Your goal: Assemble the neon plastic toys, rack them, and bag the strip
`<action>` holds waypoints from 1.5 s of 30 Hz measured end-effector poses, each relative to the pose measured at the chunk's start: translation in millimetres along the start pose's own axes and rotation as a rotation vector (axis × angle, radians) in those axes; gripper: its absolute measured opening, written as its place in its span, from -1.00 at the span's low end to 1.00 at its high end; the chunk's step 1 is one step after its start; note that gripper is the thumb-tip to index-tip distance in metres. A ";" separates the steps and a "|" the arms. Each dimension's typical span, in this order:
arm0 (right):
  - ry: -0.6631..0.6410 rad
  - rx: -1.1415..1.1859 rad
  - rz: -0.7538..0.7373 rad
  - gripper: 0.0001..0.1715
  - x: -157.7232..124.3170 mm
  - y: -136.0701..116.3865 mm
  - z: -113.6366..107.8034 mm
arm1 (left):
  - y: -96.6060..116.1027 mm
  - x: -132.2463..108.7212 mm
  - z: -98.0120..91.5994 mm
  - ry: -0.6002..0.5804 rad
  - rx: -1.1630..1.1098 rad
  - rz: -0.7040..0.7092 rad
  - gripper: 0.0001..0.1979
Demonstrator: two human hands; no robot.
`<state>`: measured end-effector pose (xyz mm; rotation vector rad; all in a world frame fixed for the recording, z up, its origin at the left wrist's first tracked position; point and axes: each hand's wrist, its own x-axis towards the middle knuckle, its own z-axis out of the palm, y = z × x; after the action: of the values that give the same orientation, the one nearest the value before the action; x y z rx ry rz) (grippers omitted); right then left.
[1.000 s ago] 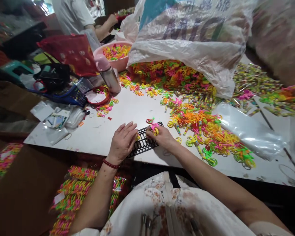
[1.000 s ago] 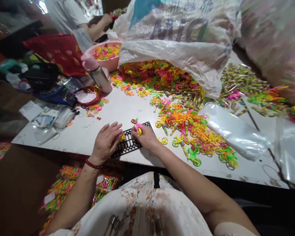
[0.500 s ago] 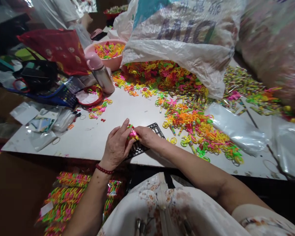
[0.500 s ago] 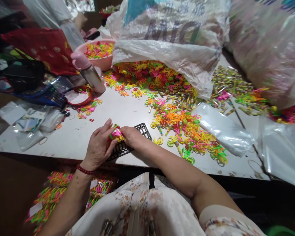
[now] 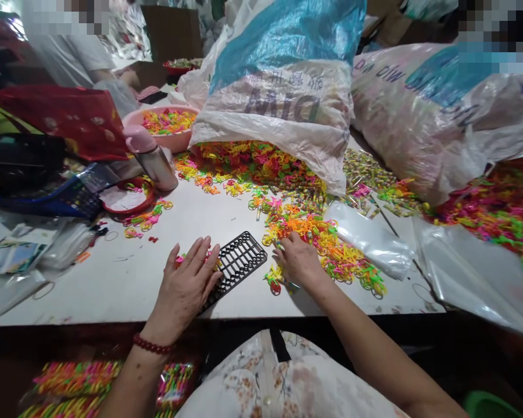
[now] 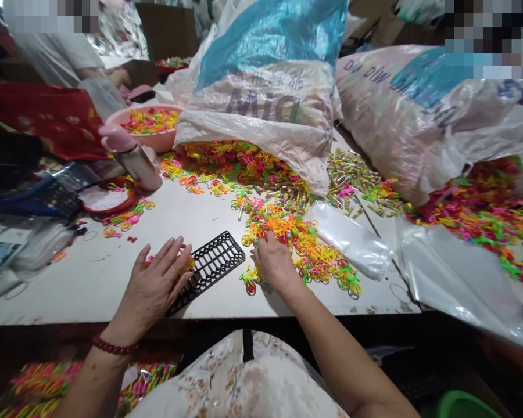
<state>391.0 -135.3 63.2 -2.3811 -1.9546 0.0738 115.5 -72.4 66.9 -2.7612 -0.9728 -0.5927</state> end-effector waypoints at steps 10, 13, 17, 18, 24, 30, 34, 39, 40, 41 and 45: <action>0.029 0.763 0.090 -0.87 14.1 -5.1 12.6 | 1.9 2.8 -10.5 -0.126 -0.088 -0.012 -0.60; -0.166 1.302 0.069 -0.76 27.5 -37.3 23.3 | 2.5 2.8 -12.2 -0.150 -0.102 -0.021 -0.60; -0.351 1.446 -0.025 -0.75 46.6 -83.5 38.3 | 2.3 2.2 -12.9 -0.143 -0.124 -0.010 -0.54; -0.345 1.379 -0.055 -0.78 50.1 -91.3 40.3 | 2.3 2.1 -13.0 -0.141 -0.128 -0.008 -0.53; -0.194 0.861 -0.289 -0.90 55.2 -102.1 36.9 | 3.2 2.2 -14.0 -0.143 -0.129 -0.013 -0.51; -0.160 0.763 -0.419 -0.75 51.8 -93.5 42.2 | 2.8 1.8 -12.6 -0.129 -0.151 -0.014 -0.43; -0.146 0.734 -0.503 -0.69 52.4 -95.9 48.7 | 1.3 3.1 -15.3 -0.128 -0.161 -0.015 -0.31; -0.161 0.727 -0.482 -0.70 50.4 -98.4 44.4 | 0.3 8.6 -14.0 -0.170 -0.093 0.039 -0.37; -0.154 0.747 -0.464 -0.69 47.6 -92.9 40.6 | 0.7 9.4 -12.4 -0.173 -0.091 0.041 -0.39; -0.134 0.767 -0.443 -0.68 43.1 -83.9 35.8 | 1.3 10.0 -10.8 -0.171 -0.095 0.039 -0.40; 0.047 0.686 -0.330 -0.68 8.9 -16.3 9.8 | 3.6 8.9 -6.4 -0.141 -0.119 0.029 -0.41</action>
<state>376.0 -123.3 54.7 -1.6030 -1.8643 0.5612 122.1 -71.9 76.3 -2.9523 -0.9524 -0.4715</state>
